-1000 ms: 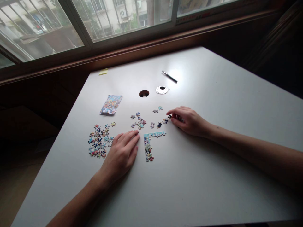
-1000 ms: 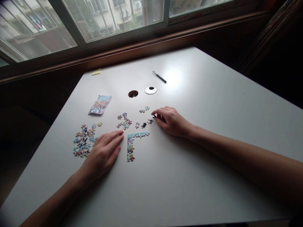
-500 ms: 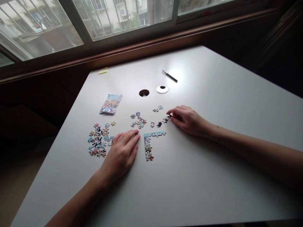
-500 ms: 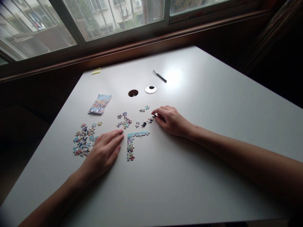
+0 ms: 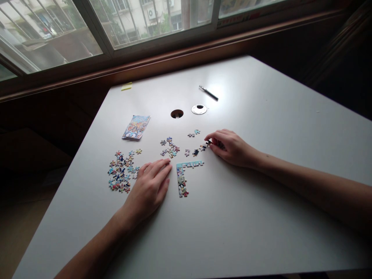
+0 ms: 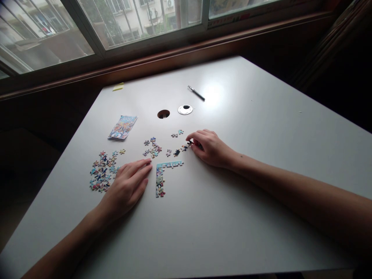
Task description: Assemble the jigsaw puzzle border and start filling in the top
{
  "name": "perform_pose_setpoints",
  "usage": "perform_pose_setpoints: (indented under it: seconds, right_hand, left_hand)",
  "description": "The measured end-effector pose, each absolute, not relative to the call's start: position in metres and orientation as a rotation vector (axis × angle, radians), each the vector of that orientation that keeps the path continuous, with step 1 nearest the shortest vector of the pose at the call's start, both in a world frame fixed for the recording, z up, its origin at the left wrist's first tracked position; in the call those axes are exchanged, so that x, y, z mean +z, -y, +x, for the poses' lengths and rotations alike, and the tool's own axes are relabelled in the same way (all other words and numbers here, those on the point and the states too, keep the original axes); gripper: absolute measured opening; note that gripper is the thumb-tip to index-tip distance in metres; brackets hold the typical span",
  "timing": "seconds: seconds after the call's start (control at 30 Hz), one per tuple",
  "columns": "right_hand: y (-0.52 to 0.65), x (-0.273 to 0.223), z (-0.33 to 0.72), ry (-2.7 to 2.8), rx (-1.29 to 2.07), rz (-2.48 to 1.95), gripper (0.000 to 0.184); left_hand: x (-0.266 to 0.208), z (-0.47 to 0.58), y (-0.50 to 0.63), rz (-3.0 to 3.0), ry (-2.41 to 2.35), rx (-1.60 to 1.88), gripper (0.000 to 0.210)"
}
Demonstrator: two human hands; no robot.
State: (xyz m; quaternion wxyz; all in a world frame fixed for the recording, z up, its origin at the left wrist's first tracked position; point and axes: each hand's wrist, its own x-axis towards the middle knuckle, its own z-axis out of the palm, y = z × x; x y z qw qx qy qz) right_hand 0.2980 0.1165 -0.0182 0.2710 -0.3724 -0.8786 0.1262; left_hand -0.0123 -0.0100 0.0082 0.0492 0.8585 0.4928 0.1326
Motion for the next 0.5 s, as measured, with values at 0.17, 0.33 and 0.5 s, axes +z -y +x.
perform_pose_setpoints:
  seconds: [0.17,0.33,0.5]
  right_hand:
    - [-0.1155,-0.0173,0.2975,2.367,0.348,-1.010,0.020]
    - [-0.1151,-0.0166,0.2975,2.371,0.349,-1.010,0.020]
    - [-0.1153,-0.0170,0.2977,2.368,0.352,-1.015,0.021]
  left_hand:
    - [0.0076,-0.0128,0.0098,2.607,-1.500,0.413,0.040]
    - [0.0086,-0.0123,0.0100,2.600,-1.502,0.412,0.040]
    - [0.0094,-0.0117,0.0103,2.601,-1.510,0.398,0.040]
